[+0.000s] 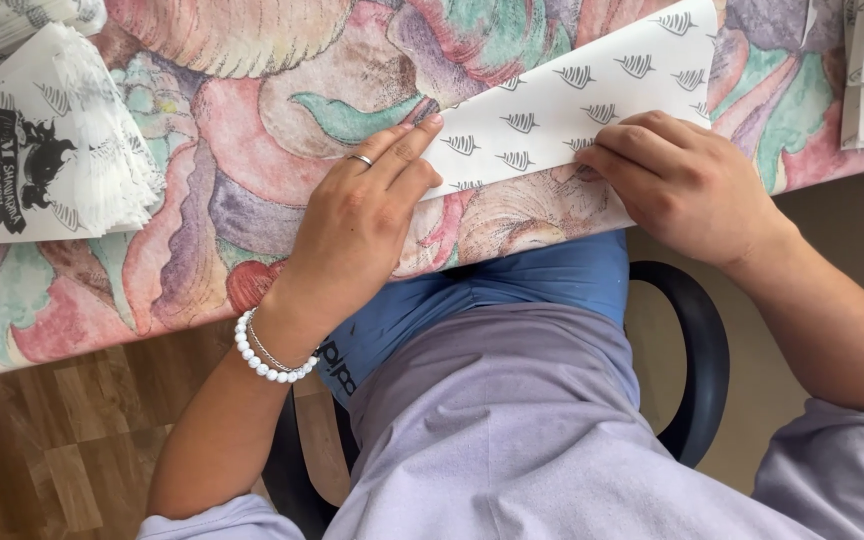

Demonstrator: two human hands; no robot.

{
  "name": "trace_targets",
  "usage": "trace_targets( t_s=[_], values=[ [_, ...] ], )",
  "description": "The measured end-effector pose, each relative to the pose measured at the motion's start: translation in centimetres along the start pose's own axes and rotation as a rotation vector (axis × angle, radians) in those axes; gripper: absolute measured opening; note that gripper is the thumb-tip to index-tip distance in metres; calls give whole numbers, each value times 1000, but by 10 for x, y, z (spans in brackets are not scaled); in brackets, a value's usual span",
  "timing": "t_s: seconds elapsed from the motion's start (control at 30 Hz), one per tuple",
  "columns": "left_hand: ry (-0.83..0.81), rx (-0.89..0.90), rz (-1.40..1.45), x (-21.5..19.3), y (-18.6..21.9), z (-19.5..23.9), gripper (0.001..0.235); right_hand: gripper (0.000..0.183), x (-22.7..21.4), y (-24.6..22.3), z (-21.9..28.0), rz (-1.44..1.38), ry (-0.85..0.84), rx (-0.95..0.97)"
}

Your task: Folding and cutting printed paper sheets at a manual workstation

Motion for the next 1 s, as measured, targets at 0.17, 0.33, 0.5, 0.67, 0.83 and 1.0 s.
trace_targets(
  t_s=[0.17,0.33,0.5,0.67,0.83,1.0],
  values=[
    [-2,17,11,-3,2,-3,4,10,2,4,0,-20,-31,72],
    [43,56,-107,-7,11,-4,5,8,5,-11,-35,-86,62,13],
    [131,126,-201,-10,21,-4,7,10,10,-19,-51,-66,72,-24],
    [214,174,-266,-10,24,-1,5,12,12,-17,-51,-90,58,19],
    [213,171,-279,-10,24,-1,5,12,13,-16,-52,-108,56,46],
    [163,124,-228,-7,21,-2,9,18,5,-15,-45,-56,17,43]
  ],
)
Point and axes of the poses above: each hand's wrist, its own z-axis away from the middle knuckle, its own x-axis out of the palm, y = z × x, the point moved 7 cm from there along -z, towards the middle knuckle, and after that the axes turned 11 degrees about -x, right-handed, at the moved point
